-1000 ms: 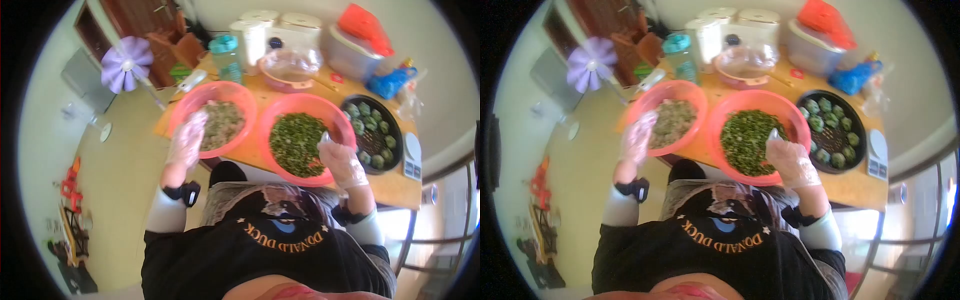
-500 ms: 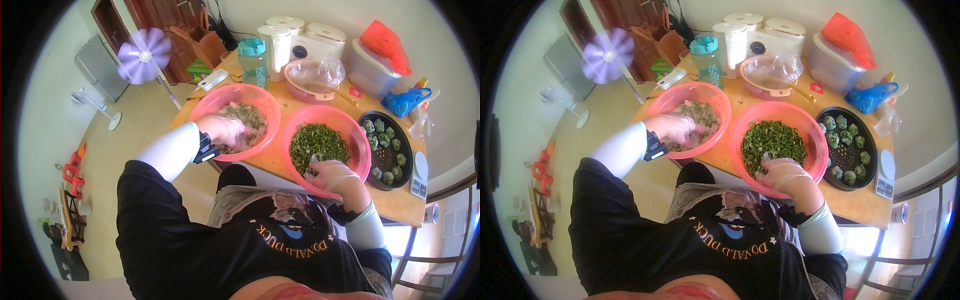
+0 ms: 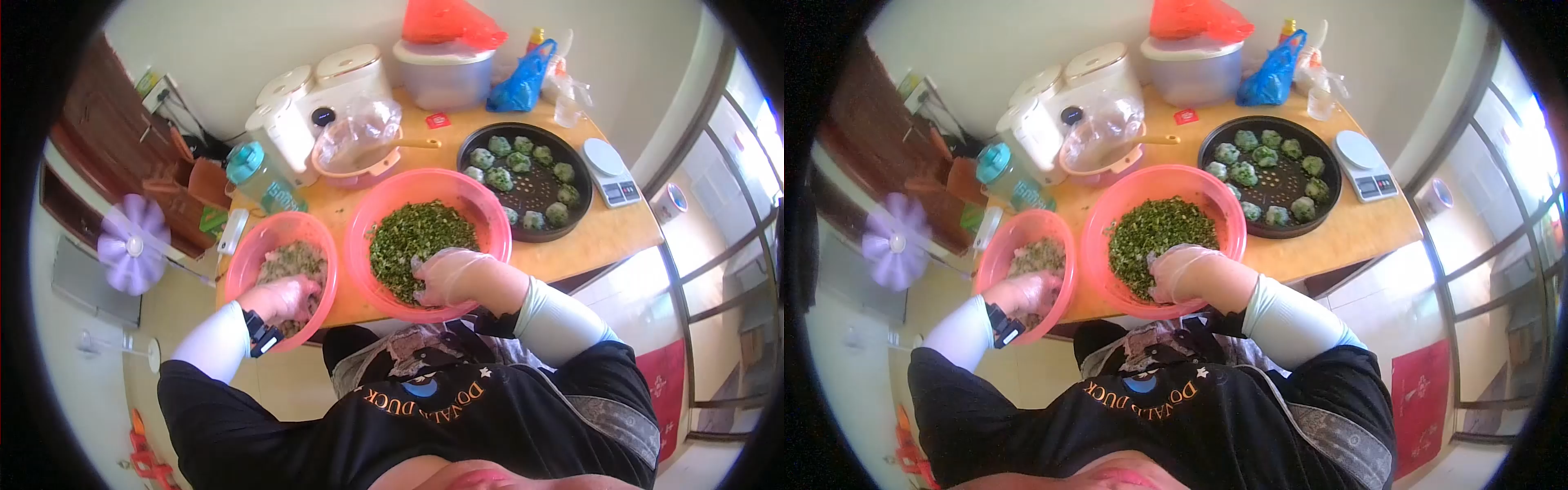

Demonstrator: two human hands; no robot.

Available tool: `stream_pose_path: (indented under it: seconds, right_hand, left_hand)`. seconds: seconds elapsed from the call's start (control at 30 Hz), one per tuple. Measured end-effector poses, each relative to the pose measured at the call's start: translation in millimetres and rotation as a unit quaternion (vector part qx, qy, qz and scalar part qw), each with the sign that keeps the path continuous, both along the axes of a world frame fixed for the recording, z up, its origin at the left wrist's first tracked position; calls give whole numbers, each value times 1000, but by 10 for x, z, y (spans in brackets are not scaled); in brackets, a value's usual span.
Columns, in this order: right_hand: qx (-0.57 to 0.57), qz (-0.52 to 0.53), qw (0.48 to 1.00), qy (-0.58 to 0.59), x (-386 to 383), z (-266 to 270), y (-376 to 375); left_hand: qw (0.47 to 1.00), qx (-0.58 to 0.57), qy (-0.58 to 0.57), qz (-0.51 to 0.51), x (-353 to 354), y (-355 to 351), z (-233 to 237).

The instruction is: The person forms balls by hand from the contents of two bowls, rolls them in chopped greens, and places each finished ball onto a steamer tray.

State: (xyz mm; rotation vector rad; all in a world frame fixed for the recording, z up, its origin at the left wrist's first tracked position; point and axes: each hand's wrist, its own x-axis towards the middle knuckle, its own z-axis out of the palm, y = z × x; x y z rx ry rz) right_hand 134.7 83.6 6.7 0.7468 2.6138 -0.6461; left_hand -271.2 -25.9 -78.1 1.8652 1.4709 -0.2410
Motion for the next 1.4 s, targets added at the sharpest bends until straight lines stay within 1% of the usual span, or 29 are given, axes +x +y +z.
stream_pose_path:
  seconds: [0.07, 0.1, 0.17, 0.2, 0.27, 0.3, 0.33, 0.37, 0.43, 0.47, 0.5, 0.6, 0.7, 0.73, 0.77, 0.83, 0.87, 0.9, 1.0, 1.03, 1.07, 1.1, 1.13, 1.17, 1.2, 1.23, 1.3, 1.37, 1.4]
  right_hand:
    - [3, -1, 1000, 0, 5, 10, -2]
    - [3, 8, 1000, -5, 7, 11, -7]
    - [0, -2, 1000, 2, 18, -2, -11]
    - [-3, -6, 1000, 7, 24, -6, -7]
    - [0, -2, 1000, 12, 29, -7, -5]
    - [2, 6, 1000, 15, 32, -13, 0]
    - [2, 3, 1000, 17, 35, -35, -2]
    - [5, 3, 999, 34, 35, -60, -6]
    - [10, 1, 999, 53, 42, -37, -13]
    - [8, -5, 999, 42, 48, 42, -38]
    - [6, -11, 999, 30, 49, 83, -51]
    - [-3, -8, 1000, 22, 27, 33, -29]
    - [0, -36, 999, 29, 18, -18, -40]
    - [3, -40, 999, 35, 18, -30, -38]
    - [0, -42, 998, 41, 28, -47, -37]
    - [-5, -50, 998, 49, 28, -98, -12]
    - [-7, -44, 998, 48, 13, -134, 3]
    - [-8, -37, 998, 44, 10, -151, 12]
    - [-8, -23, 999, 28, 38, -37, -8]
    - [-8, -20, 999, 27, 33, -45, -3]
    - [0, -21, 999, 35, 29, -56, -4]
    - [6, -21, 999, 43, 28, -73, -15]
    - [3, -18, 999, 43, 34, -67, -18]
    - [0, -19, 999, 43, 46, -42, -15]
    - [-3, -18, 999, 44, 50, -23, -14]
    - [-5, -10, 999, 43, 55, -20, -16]
    - [10, -1, 998, 69, 68, -17, -16]
    - [-14, -23, 998, 49, 70, 26, -24]
    - [-19, -27, 998, 49, 56, 15, -11]
  left_hand:
    - [995, -40, -44, 77, -37, 34, -39]
    - [996, -40, -41, 71, 38, 62, 62]
    - [992, 45, 113, -38, 256, 76, 297]
    - [995, 47, 89, -27, 92, 81, 150]
    - [992, 39, 117, -36, -19, 89, 173]
    - [988, 31, 145, -41, 86, 115, 296]
    - [985, -10, 171, 7, 185, 108, 444]
    - [985, -10, 172, 3, 198, 86, 506]
    - [992, 71, 99, -14, 207, 27, 581]
    - [988, 84, 121, -53, 323, -8, 748]
    - [987, 83, 122, -55, 313, -19, 728]
    - [995, 43, 60, -73, 165, -104, 480]
    - [993, 22, 26, -112, -181, 30, -3]
    - [998, -17, -53, -24, -140, 16, -35]
    - [998, -15, -47, -29, -167, 51, 2]
    - [986, 15, 128, -103, 151, 75, 360]
    - [991, 34, 90, -87, -77, 75, 214]
    - [991, 34, 91, -91, -58, 103, 276]
    - [987, 43, 157, 8, -35, 95, 552]
    - [986, 36, 84, 139, -142, 78, 579]
    - [963, 26, 10, 268, -314, 52, 621]
    - [935, 1, -196, 294, -554, 111, 698]
    - [868, -22, -296, 397, -765, 108, 741]
    - [886, 79, -216, 403, -560, 78, 990]
    - [847, 113, -331, 400, -496, 48, 1119]
    - [780, 110, -376, 488, -426, 2, 1271]
    - [709, 165, -461, 507, -346, -74, 1368]
    - [623, 181, -563, 512, 25, -170, 1485]
    - [581, 188, -612, 503, 13, -183, 1364]
